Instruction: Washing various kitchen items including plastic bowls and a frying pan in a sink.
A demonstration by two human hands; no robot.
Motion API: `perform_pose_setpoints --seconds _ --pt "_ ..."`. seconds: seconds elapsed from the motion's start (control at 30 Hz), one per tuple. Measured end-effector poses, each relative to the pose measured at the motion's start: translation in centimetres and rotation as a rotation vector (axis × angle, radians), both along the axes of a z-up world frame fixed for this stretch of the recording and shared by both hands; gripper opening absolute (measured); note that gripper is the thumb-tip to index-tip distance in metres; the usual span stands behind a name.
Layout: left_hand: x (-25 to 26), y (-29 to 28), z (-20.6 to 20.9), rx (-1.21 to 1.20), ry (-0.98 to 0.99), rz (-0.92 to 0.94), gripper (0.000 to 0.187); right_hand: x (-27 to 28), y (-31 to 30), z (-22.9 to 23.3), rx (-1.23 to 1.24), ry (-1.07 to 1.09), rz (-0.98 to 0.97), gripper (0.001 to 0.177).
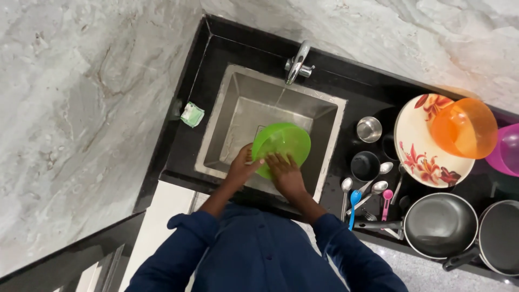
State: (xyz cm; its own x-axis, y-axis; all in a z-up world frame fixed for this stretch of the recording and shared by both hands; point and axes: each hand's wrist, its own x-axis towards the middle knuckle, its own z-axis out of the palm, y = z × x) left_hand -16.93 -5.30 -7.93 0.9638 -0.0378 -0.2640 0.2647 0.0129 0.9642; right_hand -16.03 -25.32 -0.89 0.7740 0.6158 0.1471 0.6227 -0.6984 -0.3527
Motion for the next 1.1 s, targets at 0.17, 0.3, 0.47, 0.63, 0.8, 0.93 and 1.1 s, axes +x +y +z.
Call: perform_pose_setpoints --seconds 0.17,0.3,0.47,0.63,0.8,0.93,1.1 --pt "0.7 -0.4 1.2 -0.040 0.128 -0.065 0.084 -0.6 -1.6 -3.3 -0.064 -0.073 0.001 0.047" --pt "0.0 -2.1 2.6 -0.057 0.066 -0.066 0.103 -1.2 -0.6 -3.6 0.064 0.079 -0.062 0.048" --pt "0.0 -3.2 2.5 -0.104 -0.202 -0.039 0.105 -0.8 0.0 -3.2 0.054 0.018 -0.061 0.048" --pt "1.1 -3.4 6.5 0.002 -0.147 0.019 0.098 1.3 -2.0 -1.6 -0.060 -0.220 -0.067 0.049" --pt "2.4 -3.8 8.4 0.058 -0.330 -0.022 0.094 3.0 -2.5 -0.2 -0.083 -0.209 -0.114 0.055" --pt "3.1 -3.1 6.6 0.016 -0.303 -0.017 0.098 2.1 -1.5 0.0 0.066 -0.105 -0.106 0.051" --pt "2.6 -2.1 6.6 -0.138 -0.204 -0.056 0.107 0.4 -0.7 -1.7 0.111 0.014 -0.036 0.049"
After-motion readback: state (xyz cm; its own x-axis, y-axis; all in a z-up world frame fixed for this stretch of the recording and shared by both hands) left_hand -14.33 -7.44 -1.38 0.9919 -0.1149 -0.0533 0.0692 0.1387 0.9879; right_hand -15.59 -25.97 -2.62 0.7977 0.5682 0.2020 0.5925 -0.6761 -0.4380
